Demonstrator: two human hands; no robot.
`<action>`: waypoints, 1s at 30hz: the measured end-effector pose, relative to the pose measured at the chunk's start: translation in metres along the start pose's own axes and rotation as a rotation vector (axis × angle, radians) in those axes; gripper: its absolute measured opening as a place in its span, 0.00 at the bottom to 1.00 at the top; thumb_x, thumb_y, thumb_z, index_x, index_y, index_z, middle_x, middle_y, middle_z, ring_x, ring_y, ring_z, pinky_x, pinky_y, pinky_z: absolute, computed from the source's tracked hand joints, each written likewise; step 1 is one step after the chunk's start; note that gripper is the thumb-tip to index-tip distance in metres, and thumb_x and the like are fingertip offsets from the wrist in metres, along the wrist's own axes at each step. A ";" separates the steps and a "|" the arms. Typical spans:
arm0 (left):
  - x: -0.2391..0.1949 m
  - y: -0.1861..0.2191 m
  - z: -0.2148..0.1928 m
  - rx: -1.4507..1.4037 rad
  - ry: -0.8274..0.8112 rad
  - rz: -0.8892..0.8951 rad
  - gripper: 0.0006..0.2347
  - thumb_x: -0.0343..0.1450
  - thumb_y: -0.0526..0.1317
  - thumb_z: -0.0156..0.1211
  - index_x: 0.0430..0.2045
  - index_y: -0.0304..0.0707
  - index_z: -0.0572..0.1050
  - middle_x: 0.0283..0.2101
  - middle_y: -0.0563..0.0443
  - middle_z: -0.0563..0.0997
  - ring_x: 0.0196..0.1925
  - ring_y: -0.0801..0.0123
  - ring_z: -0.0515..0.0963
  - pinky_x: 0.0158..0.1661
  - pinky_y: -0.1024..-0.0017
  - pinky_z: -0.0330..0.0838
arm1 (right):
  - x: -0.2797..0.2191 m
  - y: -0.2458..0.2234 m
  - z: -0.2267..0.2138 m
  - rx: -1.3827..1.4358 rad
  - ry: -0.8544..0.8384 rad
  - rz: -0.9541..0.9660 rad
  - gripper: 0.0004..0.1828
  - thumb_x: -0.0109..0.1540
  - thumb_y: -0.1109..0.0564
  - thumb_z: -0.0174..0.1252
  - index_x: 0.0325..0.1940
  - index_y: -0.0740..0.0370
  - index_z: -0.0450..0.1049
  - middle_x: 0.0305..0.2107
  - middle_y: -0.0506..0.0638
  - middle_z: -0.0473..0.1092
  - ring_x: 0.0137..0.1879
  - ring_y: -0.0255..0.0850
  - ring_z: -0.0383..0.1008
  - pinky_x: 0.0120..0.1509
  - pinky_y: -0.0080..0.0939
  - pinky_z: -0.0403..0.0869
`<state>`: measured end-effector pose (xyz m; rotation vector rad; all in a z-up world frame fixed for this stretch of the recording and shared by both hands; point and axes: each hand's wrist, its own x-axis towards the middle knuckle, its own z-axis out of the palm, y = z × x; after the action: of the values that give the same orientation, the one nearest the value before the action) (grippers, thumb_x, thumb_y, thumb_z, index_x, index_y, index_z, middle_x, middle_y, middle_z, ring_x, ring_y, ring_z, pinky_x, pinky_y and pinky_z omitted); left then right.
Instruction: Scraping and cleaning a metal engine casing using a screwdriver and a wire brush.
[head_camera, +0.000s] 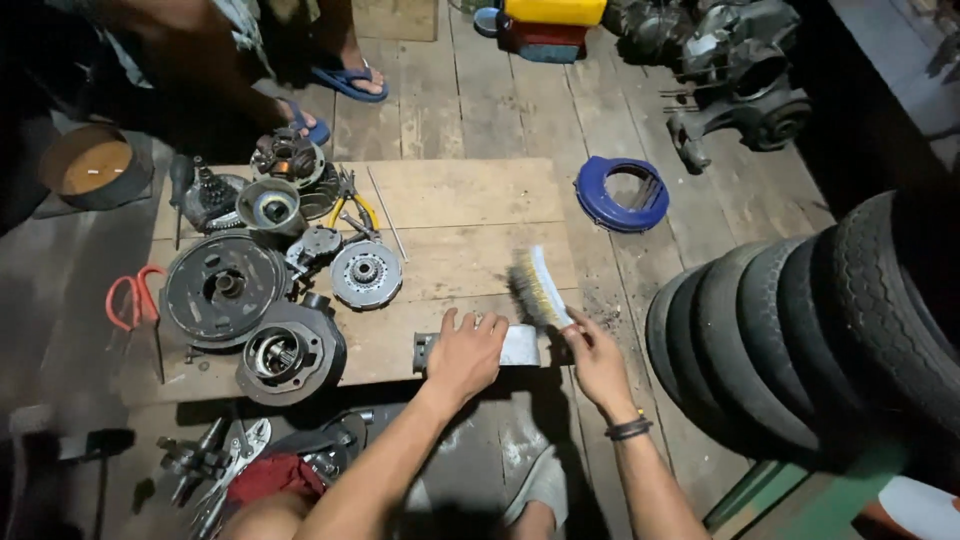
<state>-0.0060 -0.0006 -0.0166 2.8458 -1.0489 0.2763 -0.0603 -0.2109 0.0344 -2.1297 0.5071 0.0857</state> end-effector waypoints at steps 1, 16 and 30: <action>0.004 -0.003 -0.004 -0.002 0.002 0.002 0.16 0.67 0.39 0.60 0.49 0.37 0.74 0.41 0.46 0.75 0.45 0.53 0.80 0.60 0.39 0.62 | -0.008 0.001 -0.007 -0.002 0.003 0.000 0.22 0.68 0.53 0.53 0.67 0.52 0.74 0.48 0.68 0.77 0.60 0.66 0.74 0.63 0.61 0.70; -0.001 0.002 -0.003 -0.026 0.210 -0.046 0.12 0.66 0.37 0.54 0.41 0.37 0.73 0.37 0.46 0.75 0.40 0.52 0.78 0.56 0.46 0.65 | -0.117 0.084 -0.043 0.208 0.090 0.457 0.23 0.66 0.56 0.56 0.66 0.60 0.77 0.31 0.55 0.75 0.26 0.40 0.60 0.29 0.37 0.58; 0.000 0.008 -0.026 0.151 0.148 0.005 0.21 0.60 0.43 0.62 0.47 0.41 0.71 0.39 0.49 0.75 0.38 0.56 0.79 0.53 0.53 0.71 | -0.086 0.089 0.004 0.392 0.116 0.166 0.25 0.66 0.54 0.53 0.67 0.56 0.72 0.35 0.45 0.78 0.37 0.34 0.74 0.44 0.32 0.73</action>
<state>-0.0142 -0.0027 0.0093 2.8983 -1.0483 0.5813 -0.1726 -0.2241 -0.0158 -1.7142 0.7072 -0.0424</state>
